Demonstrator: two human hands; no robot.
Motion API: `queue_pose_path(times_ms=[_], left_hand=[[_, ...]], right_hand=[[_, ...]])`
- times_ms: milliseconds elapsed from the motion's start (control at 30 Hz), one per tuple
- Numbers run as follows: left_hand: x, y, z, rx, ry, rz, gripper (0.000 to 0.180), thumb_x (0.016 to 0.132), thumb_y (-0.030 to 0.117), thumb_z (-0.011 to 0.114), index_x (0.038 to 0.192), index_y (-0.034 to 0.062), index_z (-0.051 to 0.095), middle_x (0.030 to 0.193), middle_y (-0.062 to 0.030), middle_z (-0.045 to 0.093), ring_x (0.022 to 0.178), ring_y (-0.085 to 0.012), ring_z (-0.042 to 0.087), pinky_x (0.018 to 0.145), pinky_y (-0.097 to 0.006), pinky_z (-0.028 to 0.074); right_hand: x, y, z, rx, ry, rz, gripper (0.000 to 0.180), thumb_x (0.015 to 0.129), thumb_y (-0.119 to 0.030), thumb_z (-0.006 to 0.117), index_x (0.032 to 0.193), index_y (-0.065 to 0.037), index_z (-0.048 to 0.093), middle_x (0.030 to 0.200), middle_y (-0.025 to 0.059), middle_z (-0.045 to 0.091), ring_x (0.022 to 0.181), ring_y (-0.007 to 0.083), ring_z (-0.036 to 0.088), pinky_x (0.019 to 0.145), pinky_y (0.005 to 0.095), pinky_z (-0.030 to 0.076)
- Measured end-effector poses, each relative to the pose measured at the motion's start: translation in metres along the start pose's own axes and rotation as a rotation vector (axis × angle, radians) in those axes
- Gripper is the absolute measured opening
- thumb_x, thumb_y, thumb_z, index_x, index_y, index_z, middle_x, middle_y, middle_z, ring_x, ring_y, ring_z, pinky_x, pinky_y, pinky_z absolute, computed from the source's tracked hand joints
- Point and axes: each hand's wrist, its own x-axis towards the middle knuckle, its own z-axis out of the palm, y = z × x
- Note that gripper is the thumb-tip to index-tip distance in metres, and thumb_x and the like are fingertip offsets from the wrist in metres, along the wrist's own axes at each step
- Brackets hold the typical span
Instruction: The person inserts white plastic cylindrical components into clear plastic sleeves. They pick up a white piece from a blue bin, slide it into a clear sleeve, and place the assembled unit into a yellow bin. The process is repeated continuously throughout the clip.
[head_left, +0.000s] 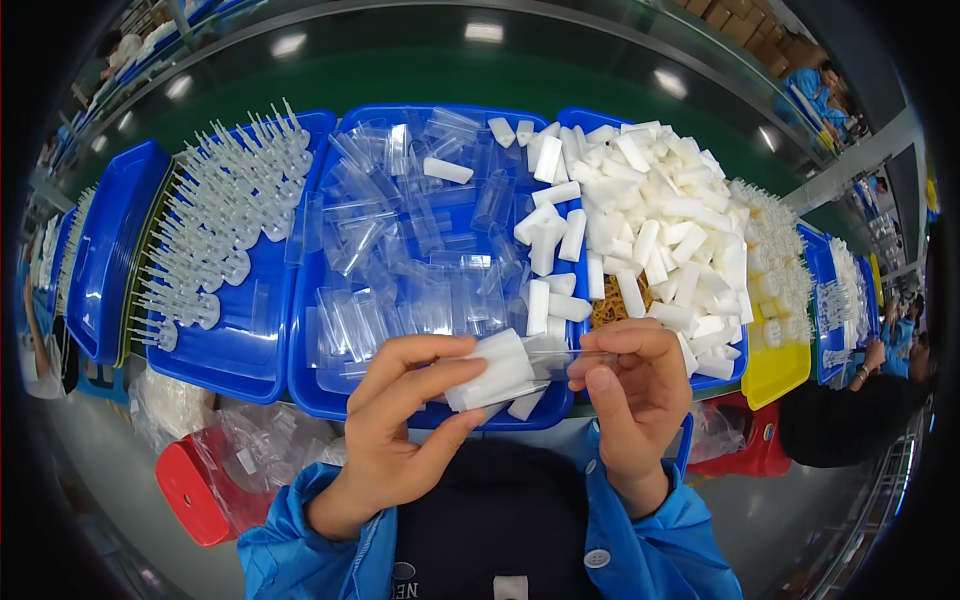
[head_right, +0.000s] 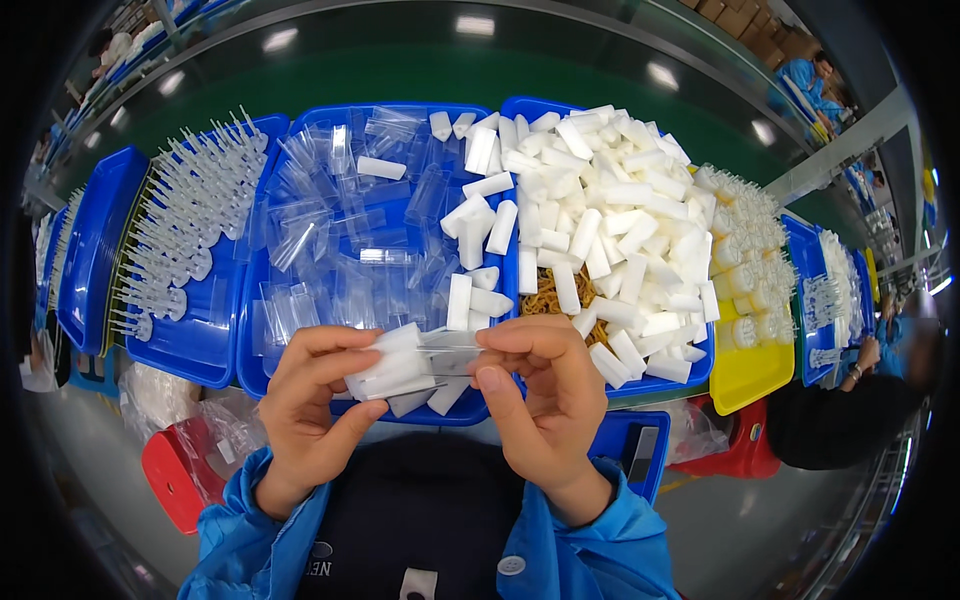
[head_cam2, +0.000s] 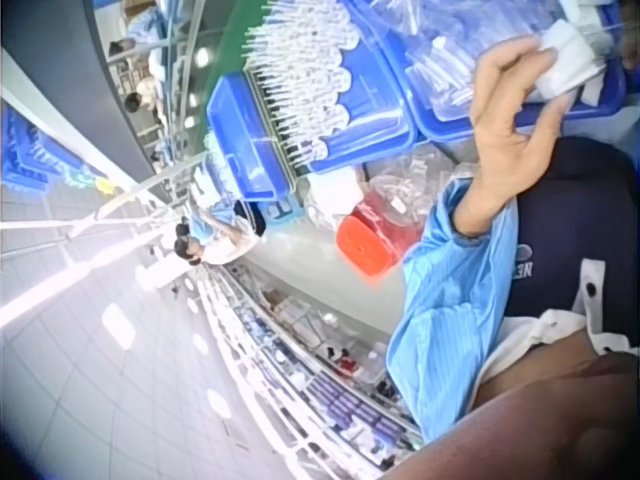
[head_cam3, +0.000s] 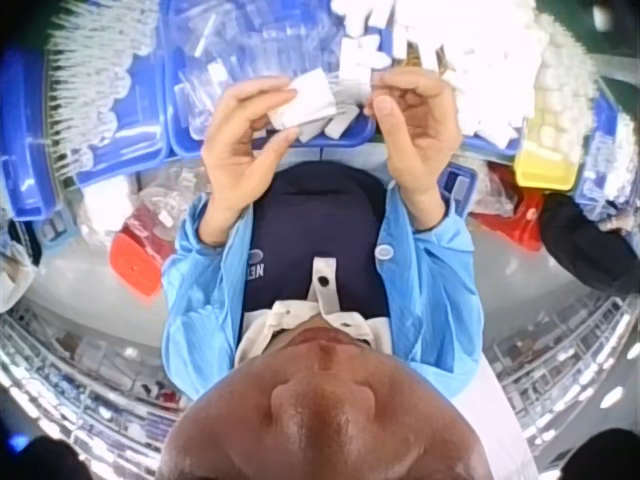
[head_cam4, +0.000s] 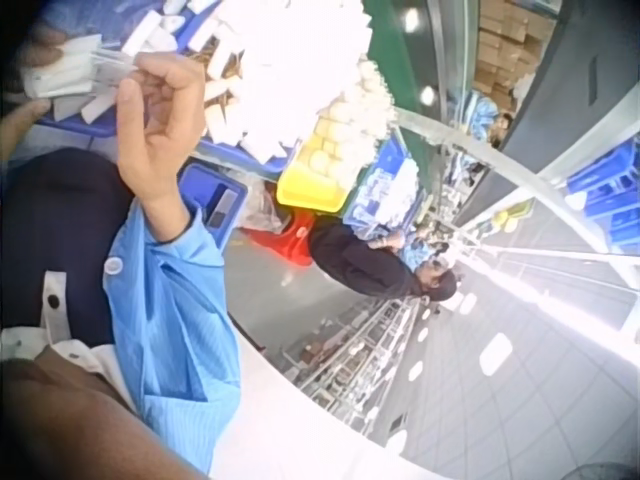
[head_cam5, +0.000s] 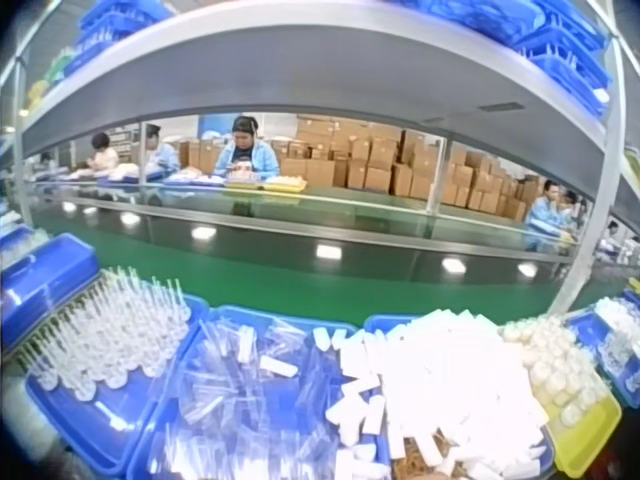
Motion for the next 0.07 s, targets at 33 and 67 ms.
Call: queue_pose_path(times_ms=[33, 67], left_hand=[[-0.0005, -0.0014, -0.0017, 0.021, -0.018, 0.035, 0.042, 0.076, -0.005, 0.073, 0.117, -0.0004, 0.064, 0.124, -0.0189, 0.056, 0.113, -0.0303, 0.06, 0.086, -0.032, 0.055], [-0.0015, -0.0048, -0.0031, 0.041, -0.037, 0.07, 0.043, 0.075, -0.004, 0.074, 0.117, 0.0001, 0.065, 0.124, -0.0188, 0.056, 0.115, -0.0321, 0.058, 0.091, -0.034, 0.054]], right_hand=[[-0.0004, 0.0015, 0.0002, -0.015, 0.009, -0.011, 0.023, 0.088, 0.006, 0.059, 0.11, 0.007, 0.054, 0.106, 0.016, 0.055, 0.083, 0.0159, 0.062, 0.075, 0.0289, 0.053], [-0.0001, 0.0032, -0.001, -0.042, -0.007, -0.034, 0.024, 0.088, 0.005, 0.059, 0.112, 0.007, 0.054, 0.106, 0.0161, 0.055, 0.082, 0.0159, 0.062, 0.076, 0.0295, 0.053]])
